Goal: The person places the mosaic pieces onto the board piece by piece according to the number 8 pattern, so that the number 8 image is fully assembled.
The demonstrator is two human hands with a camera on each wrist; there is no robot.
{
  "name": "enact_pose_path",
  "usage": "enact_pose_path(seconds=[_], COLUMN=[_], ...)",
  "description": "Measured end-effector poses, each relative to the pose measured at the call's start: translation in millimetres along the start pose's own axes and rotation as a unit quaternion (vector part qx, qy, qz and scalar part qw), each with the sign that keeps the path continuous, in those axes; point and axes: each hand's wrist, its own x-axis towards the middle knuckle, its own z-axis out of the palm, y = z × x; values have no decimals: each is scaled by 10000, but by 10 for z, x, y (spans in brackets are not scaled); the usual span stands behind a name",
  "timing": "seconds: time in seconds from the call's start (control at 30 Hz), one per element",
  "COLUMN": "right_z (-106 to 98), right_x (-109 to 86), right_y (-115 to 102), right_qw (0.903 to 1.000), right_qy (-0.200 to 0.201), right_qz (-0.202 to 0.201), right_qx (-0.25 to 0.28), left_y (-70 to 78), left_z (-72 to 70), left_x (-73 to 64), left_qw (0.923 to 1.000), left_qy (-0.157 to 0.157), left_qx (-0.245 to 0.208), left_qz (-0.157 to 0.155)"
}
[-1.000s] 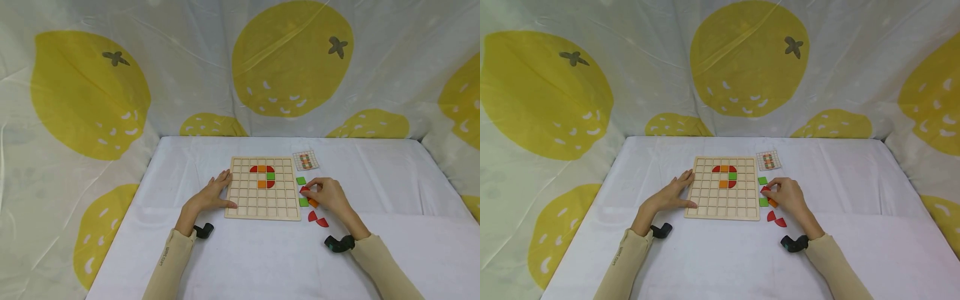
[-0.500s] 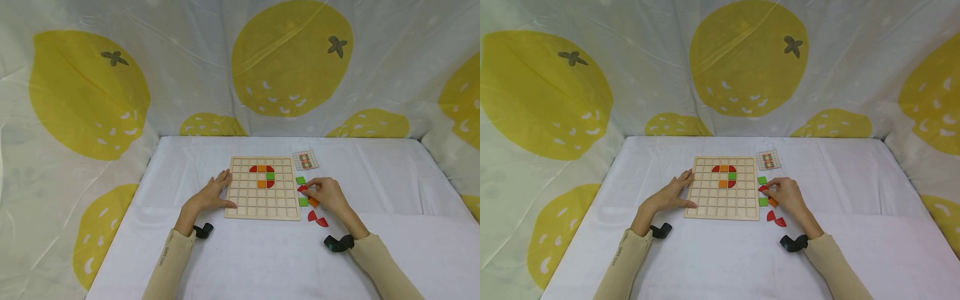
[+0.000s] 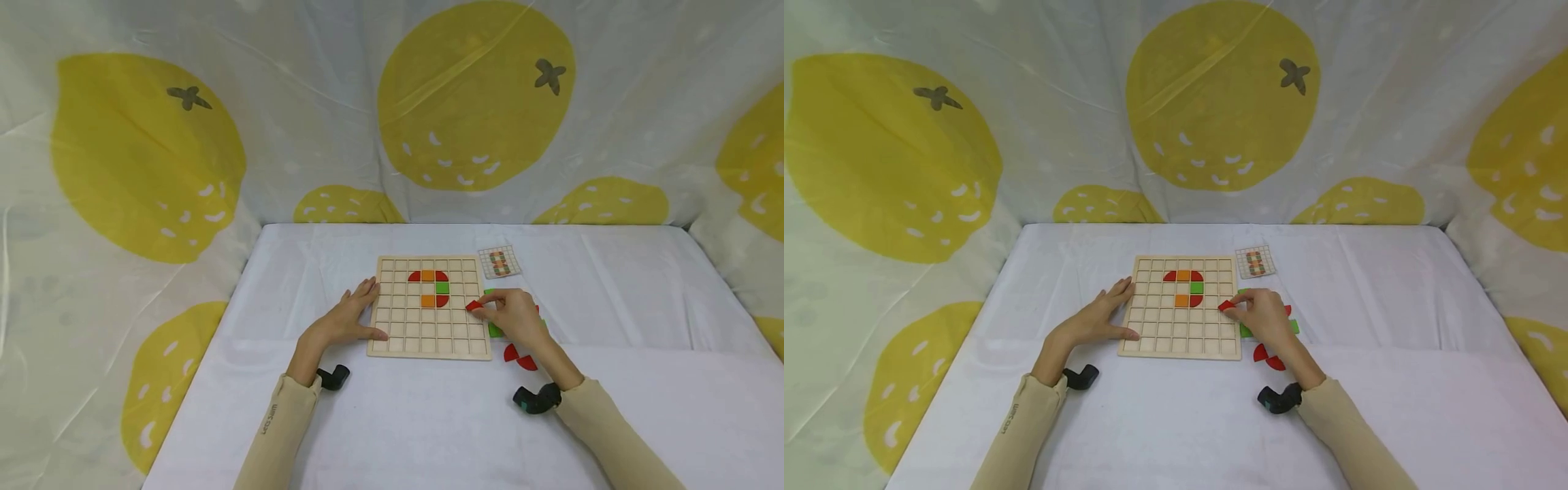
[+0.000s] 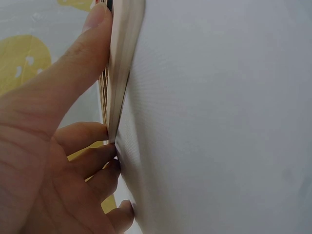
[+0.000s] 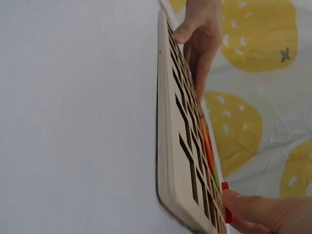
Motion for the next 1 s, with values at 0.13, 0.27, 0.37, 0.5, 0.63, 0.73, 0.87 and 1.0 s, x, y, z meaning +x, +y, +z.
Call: enact_pose_path(seconds=[0.13,0.27,0.37,0.5,0.63,0.73,0.87,1.0], right_z=[116,245,350,468,558,610,664,703], right_x=[49,94,130,173,215,243,280,306], right_y=[-127,-254,-342,-450,-528,-572,-617,-639], right_qw=[9999,9998,9997,9995,9992,9989,9984,9981], right_qy=[-66,-87,-138,-142,-80,-34,57,113], right_qz=[-81,-133,-150,-205,-345,-453,-564,-581], right_qx=[120,120,146,198,178,147,-21,-174], left_y=[5,2,-5,-10,-14,-17,-14,-10], left_z=[2,1,3,8,10,12,10,9], left_x=[3,5,12,21,25,25,23,23], left_qw=[10000,10000,10000,10000,9999,9999,9999,10000], left_qy=[20,35,38,23,10,6,26,46], left_qx=[32,47,59,88,100,109,98,86], left_qz=[-4,21,21,4,-8,-27,-18,-13])
